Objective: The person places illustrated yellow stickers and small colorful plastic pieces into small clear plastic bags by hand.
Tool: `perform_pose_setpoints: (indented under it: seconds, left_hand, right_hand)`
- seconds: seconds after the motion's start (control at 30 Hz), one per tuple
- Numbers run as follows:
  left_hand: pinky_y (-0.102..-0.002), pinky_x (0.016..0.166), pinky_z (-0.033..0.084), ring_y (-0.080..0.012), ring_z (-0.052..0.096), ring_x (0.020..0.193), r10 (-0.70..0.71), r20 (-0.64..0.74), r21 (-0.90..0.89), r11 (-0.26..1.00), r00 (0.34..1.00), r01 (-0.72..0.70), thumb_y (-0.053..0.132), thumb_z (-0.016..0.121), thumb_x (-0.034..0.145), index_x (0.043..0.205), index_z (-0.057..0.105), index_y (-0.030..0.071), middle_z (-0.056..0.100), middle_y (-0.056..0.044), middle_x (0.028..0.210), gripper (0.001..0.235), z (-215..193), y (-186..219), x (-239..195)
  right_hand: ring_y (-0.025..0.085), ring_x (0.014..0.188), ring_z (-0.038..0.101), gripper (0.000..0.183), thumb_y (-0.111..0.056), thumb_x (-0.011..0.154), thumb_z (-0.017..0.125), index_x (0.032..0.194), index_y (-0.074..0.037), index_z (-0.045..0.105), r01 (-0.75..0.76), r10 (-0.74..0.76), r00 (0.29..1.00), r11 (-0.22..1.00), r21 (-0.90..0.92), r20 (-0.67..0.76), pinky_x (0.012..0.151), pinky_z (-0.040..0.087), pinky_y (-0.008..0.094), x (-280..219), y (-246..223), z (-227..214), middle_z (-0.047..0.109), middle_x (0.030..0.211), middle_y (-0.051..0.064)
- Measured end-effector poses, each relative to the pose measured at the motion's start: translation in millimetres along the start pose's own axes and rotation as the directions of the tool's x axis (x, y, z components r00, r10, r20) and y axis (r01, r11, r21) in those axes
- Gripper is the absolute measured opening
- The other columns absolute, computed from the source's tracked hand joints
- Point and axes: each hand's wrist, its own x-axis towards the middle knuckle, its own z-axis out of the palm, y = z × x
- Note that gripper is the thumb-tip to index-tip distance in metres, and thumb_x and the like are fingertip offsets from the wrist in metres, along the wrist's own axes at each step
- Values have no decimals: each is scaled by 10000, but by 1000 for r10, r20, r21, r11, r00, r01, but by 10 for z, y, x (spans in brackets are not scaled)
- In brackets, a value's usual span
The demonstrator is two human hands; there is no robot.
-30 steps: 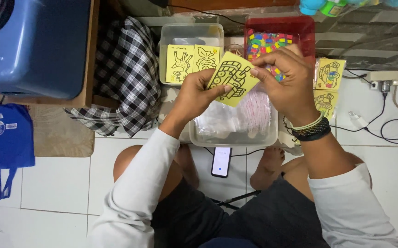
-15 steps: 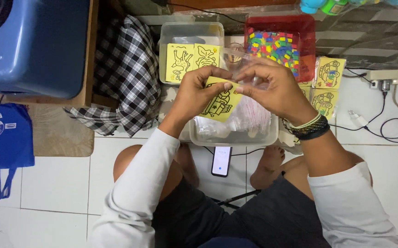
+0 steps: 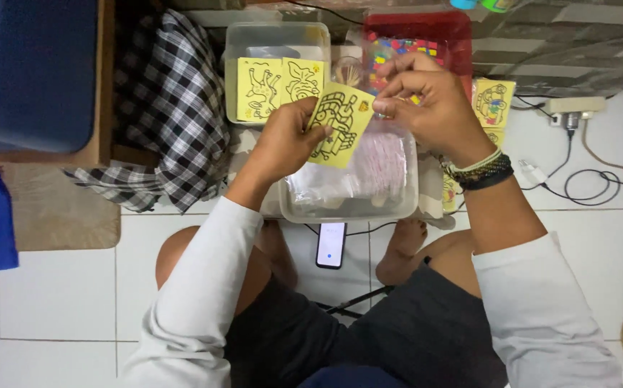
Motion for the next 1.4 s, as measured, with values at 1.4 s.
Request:
perform_pose_setpoints:
  seconds: [1.4]
  left_hand:
    - [-294,546,481,-135,556,569,172,-260,148,980,950,-136,-28,722,864,925,637,2,661,-47,718,109,-256,-74,29]
  right_hand:
    - [260,971,769,161,-62,1045,583,1200,-101,569,-296,540,839,551,780,-64,654,638,338,80,1433,-628,714,1021,113]
